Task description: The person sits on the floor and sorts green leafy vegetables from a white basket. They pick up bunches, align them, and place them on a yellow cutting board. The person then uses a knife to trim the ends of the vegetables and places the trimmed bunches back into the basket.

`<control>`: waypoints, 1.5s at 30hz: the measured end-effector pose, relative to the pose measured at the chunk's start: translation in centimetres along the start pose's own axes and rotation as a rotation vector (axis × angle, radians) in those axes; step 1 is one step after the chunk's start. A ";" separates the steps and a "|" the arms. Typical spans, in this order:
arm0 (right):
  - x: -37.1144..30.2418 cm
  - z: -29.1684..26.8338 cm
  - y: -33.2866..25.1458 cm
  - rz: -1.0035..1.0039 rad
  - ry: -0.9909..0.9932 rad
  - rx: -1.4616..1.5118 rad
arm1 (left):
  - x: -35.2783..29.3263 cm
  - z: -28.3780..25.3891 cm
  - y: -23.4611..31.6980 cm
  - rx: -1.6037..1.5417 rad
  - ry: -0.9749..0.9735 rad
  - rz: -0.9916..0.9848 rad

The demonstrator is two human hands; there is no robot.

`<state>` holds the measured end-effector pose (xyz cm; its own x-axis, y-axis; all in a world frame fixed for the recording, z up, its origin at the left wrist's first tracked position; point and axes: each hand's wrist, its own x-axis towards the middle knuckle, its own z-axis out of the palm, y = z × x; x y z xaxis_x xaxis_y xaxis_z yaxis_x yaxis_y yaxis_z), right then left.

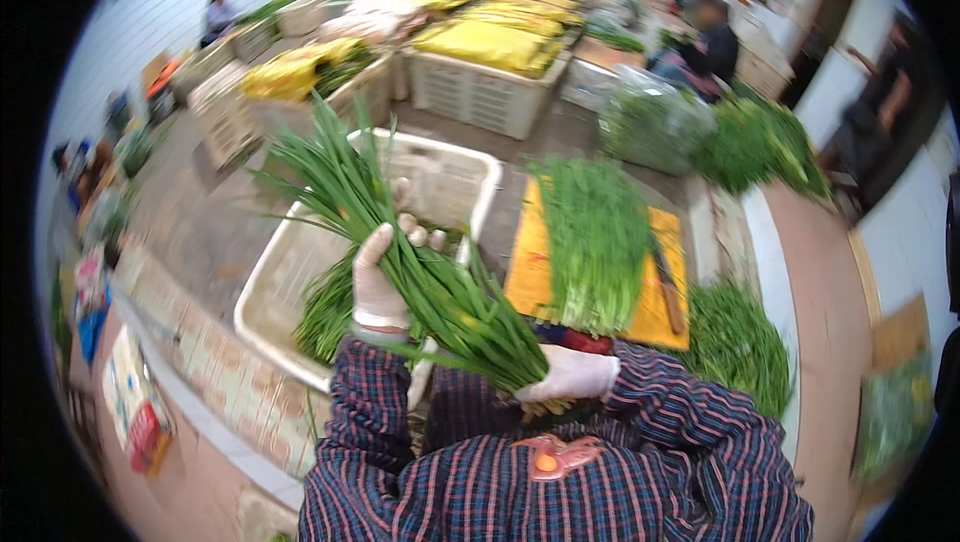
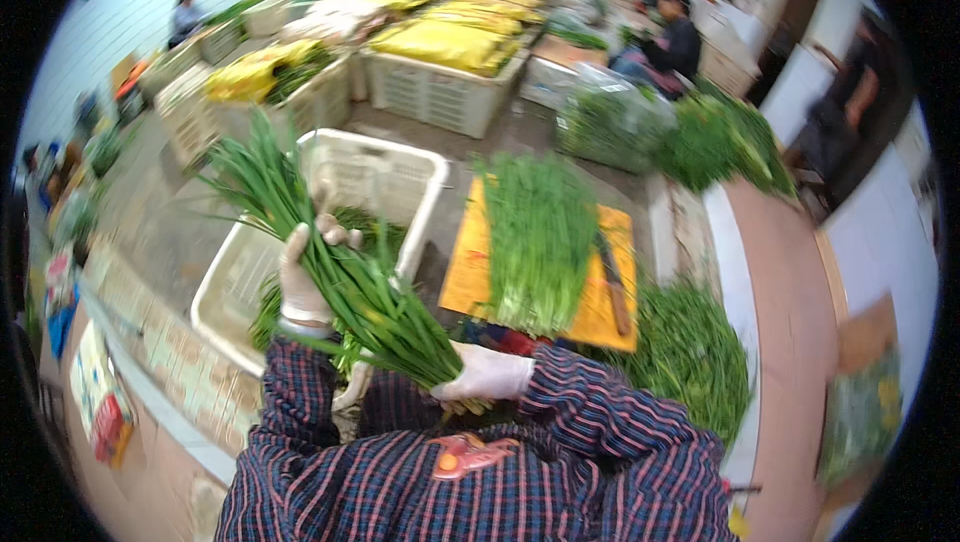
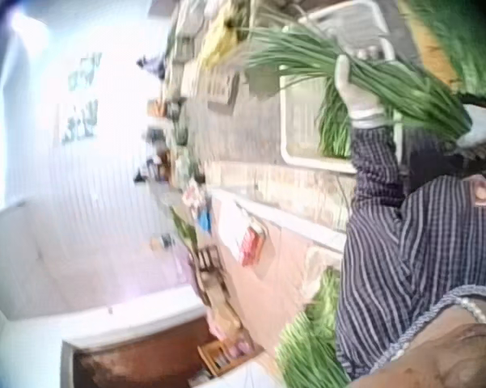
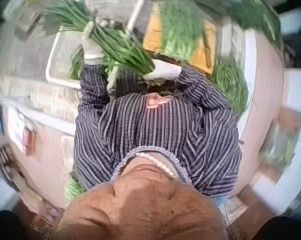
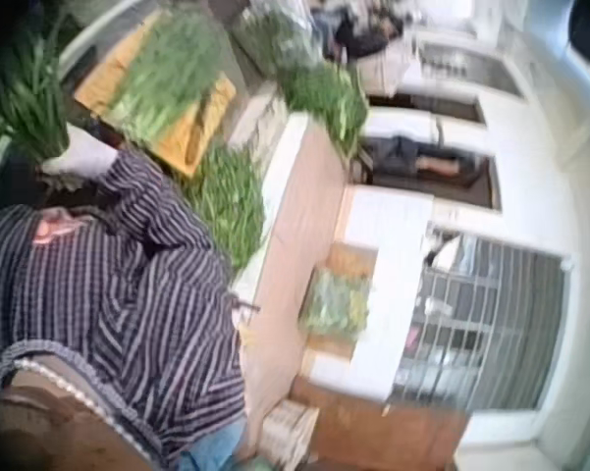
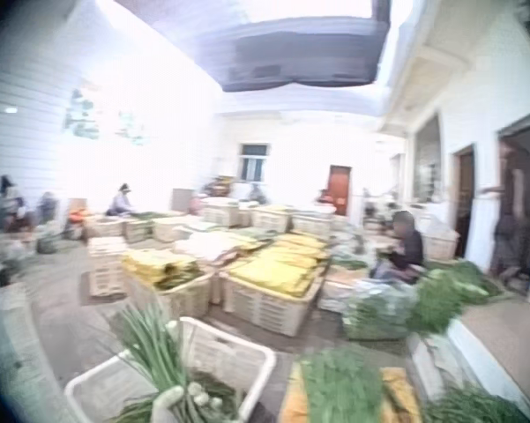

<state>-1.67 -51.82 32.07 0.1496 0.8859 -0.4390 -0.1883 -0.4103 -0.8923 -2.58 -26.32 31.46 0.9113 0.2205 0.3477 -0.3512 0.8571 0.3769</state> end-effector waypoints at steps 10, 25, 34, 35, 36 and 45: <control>-16.8 -4.8 2.5 -0.376 0.770 -0.237 | 8.8 21.1 -13.4 0.494 -0.454 -0.341; -32.1 -7.6 -9.1 -0.572 1.414 -0.402 | 5.9 29.2 -33.3 0.565 -0.755 -0.243; -37.2 -7.7 -1.4 -0.652 1.999 -0.502 | 2.3 27.8 -32.9 0.714 -0.697 -0.386; -36.3 -7.1 -0.7 -0.758 2.081 -0.667 | 3.0 25.3 -31.9 0.478 -0.663 -0.784; -35.3 -6.0 1.1 -0.922 2.095 -0.656 | 2.8 23.2 -33.0 0.187 -0.620 -1.214; -23.4 1.5 13.9 -0.710 1.877 -1.534 | -9.3 20.3 -35.3 -0.227 -0.481 -1.882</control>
<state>-9.23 -77.89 30.10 0.2784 0.2475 0.9280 0.5753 -0.8167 0.0452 -3.03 -68.07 32.35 -0.1076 -0.9872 -0.1180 0.9045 -0.1464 0.4005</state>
